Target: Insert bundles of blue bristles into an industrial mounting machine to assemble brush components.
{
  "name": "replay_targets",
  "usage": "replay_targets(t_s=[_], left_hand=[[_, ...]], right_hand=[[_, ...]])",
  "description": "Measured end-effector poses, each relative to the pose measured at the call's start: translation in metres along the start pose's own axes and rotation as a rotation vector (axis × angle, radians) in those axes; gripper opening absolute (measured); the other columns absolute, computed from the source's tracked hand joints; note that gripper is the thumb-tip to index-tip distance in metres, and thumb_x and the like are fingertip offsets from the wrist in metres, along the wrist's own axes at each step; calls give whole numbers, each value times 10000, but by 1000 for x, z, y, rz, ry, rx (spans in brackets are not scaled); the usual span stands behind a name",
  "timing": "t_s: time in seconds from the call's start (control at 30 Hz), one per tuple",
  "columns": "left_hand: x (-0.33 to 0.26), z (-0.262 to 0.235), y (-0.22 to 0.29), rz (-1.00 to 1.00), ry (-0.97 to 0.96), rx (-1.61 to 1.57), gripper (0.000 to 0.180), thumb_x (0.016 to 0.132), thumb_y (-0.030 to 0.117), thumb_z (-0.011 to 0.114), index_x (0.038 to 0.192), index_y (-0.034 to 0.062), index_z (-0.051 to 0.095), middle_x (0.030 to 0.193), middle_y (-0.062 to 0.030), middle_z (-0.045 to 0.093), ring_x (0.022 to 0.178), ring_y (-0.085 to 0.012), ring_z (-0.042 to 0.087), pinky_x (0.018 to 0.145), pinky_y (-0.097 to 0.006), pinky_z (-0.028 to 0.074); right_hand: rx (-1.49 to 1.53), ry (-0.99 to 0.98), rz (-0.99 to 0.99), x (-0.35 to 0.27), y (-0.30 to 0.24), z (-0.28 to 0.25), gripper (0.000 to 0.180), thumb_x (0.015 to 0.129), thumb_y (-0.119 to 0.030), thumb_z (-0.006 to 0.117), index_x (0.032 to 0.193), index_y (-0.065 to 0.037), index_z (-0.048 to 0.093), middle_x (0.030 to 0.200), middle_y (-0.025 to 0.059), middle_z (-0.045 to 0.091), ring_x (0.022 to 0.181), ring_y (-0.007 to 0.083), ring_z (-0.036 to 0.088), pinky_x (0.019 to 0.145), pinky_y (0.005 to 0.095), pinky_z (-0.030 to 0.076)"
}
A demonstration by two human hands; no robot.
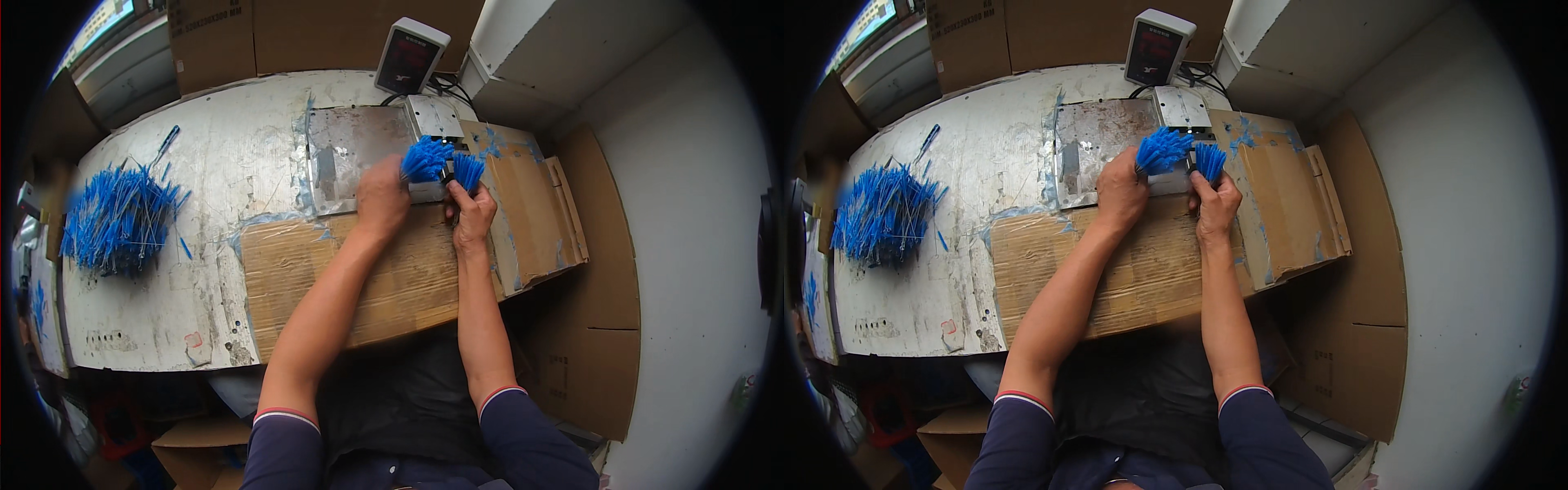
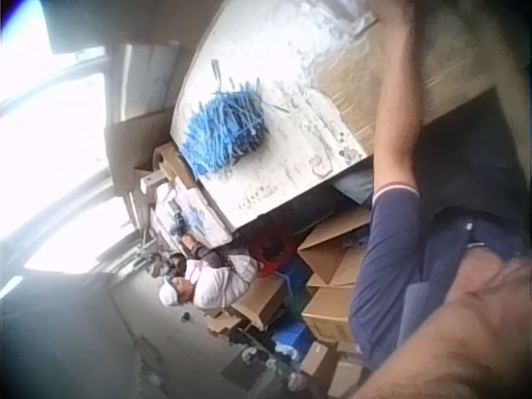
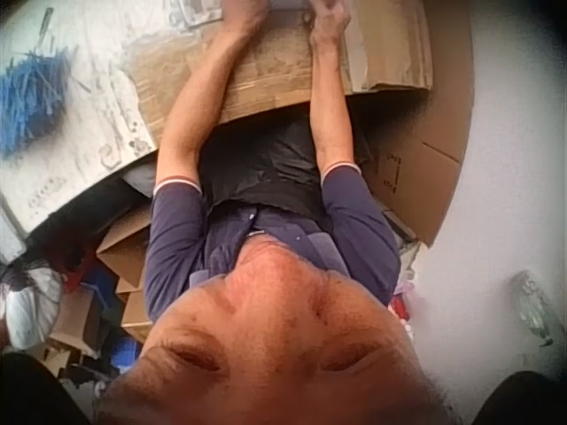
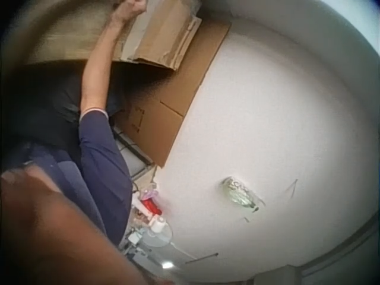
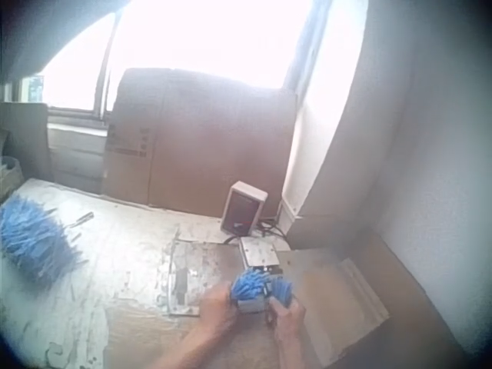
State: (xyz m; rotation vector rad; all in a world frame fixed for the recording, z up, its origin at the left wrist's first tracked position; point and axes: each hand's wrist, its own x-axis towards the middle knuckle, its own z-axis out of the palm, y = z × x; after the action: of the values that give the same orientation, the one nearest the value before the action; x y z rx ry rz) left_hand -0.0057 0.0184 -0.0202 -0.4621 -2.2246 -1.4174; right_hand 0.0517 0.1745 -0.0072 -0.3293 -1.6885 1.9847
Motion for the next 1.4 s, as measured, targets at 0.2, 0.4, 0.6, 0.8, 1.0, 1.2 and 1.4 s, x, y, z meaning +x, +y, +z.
replay_targets(t_s=[0.2,0.4,0.6,0.8,1.0,1.2,1.4], left_hand=[[0,0,-1,25,-18,32,158,804,-24,585,941,44,624,891,-208,668,871,-440,632,767,-538,475],[-2,-2,0,94,-38,123,254,774,-31,606,1010,52,650,945,-161,672,915,-382,649,803,-472,493],[-4,-4,4,94,-65,177,267,769,-43,588,1008,55,655,955,-155,669,909,-382,644,802,-471,492],[5,-7,-3,-148,184,-84,150,873,52,627,1022,64,640,964,-184,673,890,-440,643,760,-523,494],[5,-7,-1,-168,192,-104,135,908,100,634,1042,85,637,993,-192,686,899,-451,649,756,-525,501],[4,-7,-7,-174,192,-103,128,913,105,631,1040,89,640,973,-196,686,889,-458,647,745,-529,499],[5,-7,-3,-162,221,-157,147,917,112,633,1061,89,644,983,-197,688,896,-460,648,746,-528,502]], right_hand=[[44,101,4,-6,-2,6,106,845,-17,746,901,-18,657,761,38,660,566,97,570,454,231,427],[75,71,67,-6,-4,0,135,803,-7,751,895,-23,654,737,35,652,522,90,548,414,229,386],[86,108,102,-11,-6,1,129,786,-5,750,879,-23,663,729,20,649,510,74,527,398,221,341],[15,78,102,-11,-8,3,103,790,-17,756,863,-25,684,723,4,640,503,58,501,395,223,323],[-354,124,-1,4,14,2,88,803,-57,752,867,-7,716,740,6,674,652,62,557,604,252,459],[-494,153,-131,3,19,10,108,800,-35,770,889,-15,713,803,-41,668,710,43,557,673,229,461],[-440,176,-154,3,20,10,120,810,-99,755,856,1,708,745,18,681,709,75,571,697,295,498]])
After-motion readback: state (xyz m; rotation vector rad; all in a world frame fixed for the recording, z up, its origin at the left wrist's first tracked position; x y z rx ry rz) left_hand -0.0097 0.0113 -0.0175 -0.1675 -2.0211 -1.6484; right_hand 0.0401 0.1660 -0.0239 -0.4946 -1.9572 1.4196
